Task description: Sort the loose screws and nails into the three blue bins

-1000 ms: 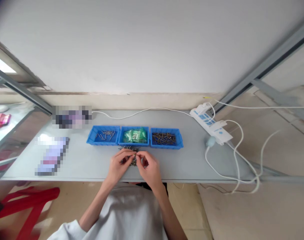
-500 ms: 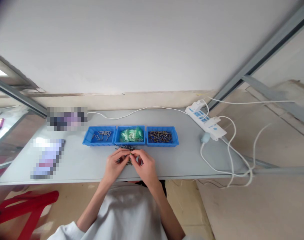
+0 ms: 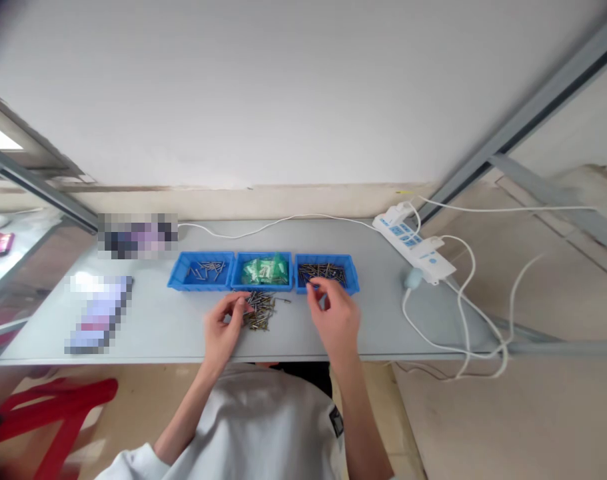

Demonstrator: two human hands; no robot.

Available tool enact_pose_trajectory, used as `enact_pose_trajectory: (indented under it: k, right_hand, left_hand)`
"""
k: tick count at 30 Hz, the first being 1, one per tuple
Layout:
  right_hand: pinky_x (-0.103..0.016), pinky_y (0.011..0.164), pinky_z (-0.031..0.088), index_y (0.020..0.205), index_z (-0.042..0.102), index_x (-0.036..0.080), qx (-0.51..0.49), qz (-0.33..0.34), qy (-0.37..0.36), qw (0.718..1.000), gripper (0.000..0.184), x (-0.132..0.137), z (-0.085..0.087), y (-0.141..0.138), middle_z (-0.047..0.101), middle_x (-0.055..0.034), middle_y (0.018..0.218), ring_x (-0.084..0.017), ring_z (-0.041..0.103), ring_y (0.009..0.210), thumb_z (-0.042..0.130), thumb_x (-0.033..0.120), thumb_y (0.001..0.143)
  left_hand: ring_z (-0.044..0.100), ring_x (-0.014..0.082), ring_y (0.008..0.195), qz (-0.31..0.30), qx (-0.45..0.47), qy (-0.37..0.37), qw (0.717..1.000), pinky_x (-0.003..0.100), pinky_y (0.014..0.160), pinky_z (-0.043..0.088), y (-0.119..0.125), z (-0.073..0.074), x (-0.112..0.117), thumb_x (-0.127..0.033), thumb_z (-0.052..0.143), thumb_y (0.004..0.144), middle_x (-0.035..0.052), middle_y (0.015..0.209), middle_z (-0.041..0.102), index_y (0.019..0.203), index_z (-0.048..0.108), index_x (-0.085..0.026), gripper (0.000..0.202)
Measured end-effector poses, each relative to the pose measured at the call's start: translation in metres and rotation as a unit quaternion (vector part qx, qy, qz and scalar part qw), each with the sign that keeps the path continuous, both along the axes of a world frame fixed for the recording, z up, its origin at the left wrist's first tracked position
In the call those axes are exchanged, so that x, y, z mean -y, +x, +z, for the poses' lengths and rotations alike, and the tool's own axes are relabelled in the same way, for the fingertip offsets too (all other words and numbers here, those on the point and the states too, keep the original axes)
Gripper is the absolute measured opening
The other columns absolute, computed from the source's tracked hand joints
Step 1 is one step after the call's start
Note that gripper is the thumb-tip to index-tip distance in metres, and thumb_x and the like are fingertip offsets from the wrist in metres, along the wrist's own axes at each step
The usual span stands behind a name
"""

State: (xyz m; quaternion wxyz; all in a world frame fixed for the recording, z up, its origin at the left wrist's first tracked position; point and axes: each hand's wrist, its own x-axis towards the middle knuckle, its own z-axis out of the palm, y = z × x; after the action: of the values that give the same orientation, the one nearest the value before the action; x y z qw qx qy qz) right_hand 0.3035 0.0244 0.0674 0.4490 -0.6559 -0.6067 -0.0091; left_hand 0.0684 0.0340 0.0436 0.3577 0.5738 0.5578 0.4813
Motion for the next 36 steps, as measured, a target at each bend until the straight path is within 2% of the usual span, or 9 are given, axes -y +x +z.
enact_pose_trajectory:
  k: [3, 6, 9, 14, 17, 20, 25, 31, 36]
  right_hand:
    - [-0.026, 0.062, 0.045, 0.107, 0.075, 0.023, 0.031, 0.093, -0.073, 0.993, 0.019, 0.015, -0.024, -0.023, 0.071, 0.0011, 0.072, -0.014, 0.06, 0.056, 0.058, 0.032, 0.103]
    - [-0.027, 0.059, 0.041, 0.112, 0.073, 0.023, 0.046, 0.084, -0.155, 0.983, 0.024, 0.019, -0.041, -0.039, 0.073, -0.0009, 0.074, -0.017, 0.065, 0.06, 0.054, 0.032, 0.102]
    - [-0.028, 0.056, 0.036, 0.102, 0.072, 0.023, 0.036, 0.074, -0.194, 0.978, 0.021, 0.015, -0.044, -0.042, 0.071, -0.0012, 0.071, -0.018, 0.064, 0.058, 0.052, 0.03, 0.1]
    - [-0.026, 0.055, 0.038, 0.095, 0.066, 0.023, -0.019, 0.099, -0.162, 0.982, 0.015, 0.013, -0.035, -0.043, 0.065, 0.002, 0.064, -0.016, 0.061, 0.052, 0.054, 0.03, 0.098]
    - [-0.026, 0.058, 0.045, 0.098, 0.064, 0.023, -0.055, 0.116, -0.128, 0.983, 0.012, 0.018, -0.024, -0.048, 0.068, 0.0011, 0.069, -0.015, 0.063, 0.056, 0.055, 0.029, 0.099]
    - [-0.026, 0.062, 0.05, 0.099, 0.065, 0.024, -0.069, 0.127, -0.097, 0.985, 0.01, 0.021, -0.013, -0.054, 0.071, -0.0004, 0.076, -0.015, 0.063, 0.058, 0.055, 0.028, 0.101]
    - [-0.026, 0.064, 0.054, 0.099, 0.067, 0.024, -0.111, 0.182, -0.075, 0.974, 0.011, 0.019, -0.005, -0.062, 0.074, -0.001, 0.081, -0.014, 0.063, 0.061, 0.059, 0.03, 0.103]
    - [-0.026, 0.063, 0.056, 0.12, 0.068, 0.023, -0.221, 0.196, -0.09, 0.951, 0.022, 0.02, -0.023, -0.064, 0.076, -0.0031, 0.091, -0.015, 0.065, 0.066, 0.062, 0.032, 0.102]
    - [-0.026, 0.066, 0.055, 0.111, 0.071, 0.022, -0.246, 0.188, -0.131, 0.942, 0.019, 0.019, -0.03, -0.061, 0.075, -0.0025, 0.084, -0.016, 0.068, 0.07, 0.06, 0.034, 0.103]
  left_hand:
    - [0.065, 0.0131, 0.061, -0.013, -0.01, -0.002, 1.0, 0.022, 0.06, 0.049, 0.002, 0.003, -0.001, -0.04, 0.059, 0.103, 0.0013, 0.073, 0.076, 0.107, 0.077, -0.02, 0.027]
    - [0.065, 0.0127, 0.061, -0.02, -0.023, 0.005, 1.0, 0.021, 0.061, 0.049, 0.002, 0.004, -0.001, -0.037, 0.059, 0.103, 0.0012, 0.073, 0.076, 0.107, 0.078, -0.019, 0.027]
    - [0.065, 0.0125, 0.061, -0.038, -0.042, 0.015, 0.998, 0.021, 0.061, 0.05, 0.002, 0.004, -0.001, -0.035, 0.058, 0.104, 0.0013, 0.074, 0.077, 0.106, 0.078, -0.02, 0.025]
    - [0.062, 0.0106, 0.059, -0.084, -0.11, 0.094, 0.986, 0.022, 0.059, 0.05, 0.004, -0.001, -0.002, -0.029, 0.059, 0.104, 0.004, 0.091, 0.078, 0.111, 0.078, -0.022, 0.021]
    - [0.073, 0.0157, 0.084, -0.136, -0.146, 0.159, 0.967, 0.025, 0.075, 0.057, 0.005, -0.004, -0.003, -0.024, 0.058, 0.105, 0.0084, 0.111, 0.077, 0.119, 0.076, -0.024, 0.023]
    - [0.075, 0.0187, 0.101, -0.171, -0.156, 0.191, 0.954, 0.028, 0.09, 0.058, 0.004, -0.008, -0.003, -0.02, 0.056, 0.105, 0.0084, 0.114, 0.077, 0.118, 0.075, -0.025, 0.024]
    - [0.074, 0.0167, 0.091, -0.172, -0.121, 0.178, 0.961, 0.026, 0.081, 0.058, 0.001, -0.01, -0.004, -0.02, 0.059, 0.104, 0.0086, 0.109, 0.077, 0.112, 0.075, -0.022, 0.018]
    - [0.063, 0.0114, 0.067, -0.145, -0.073, 0.117, 0.98, 0.023, 0.063, 0.052, 0.001, -0.004, -0.006, -0.025, 0.063, 0.103, 0.0079, 0.104, 0.076, 0.103, 0.075, -0.02, 0.013]
    - [0.059, 0.0101, 0.063, -0.153, -0.076, 0.104, 0.98, 0.022, 0.061, 0.05, 0.002, -0.004, -0.007, -0.025, 0.062, 0.103, 0.0072, 0.103, 0.077, 0.102, 0.074, -0.02, 0.013]
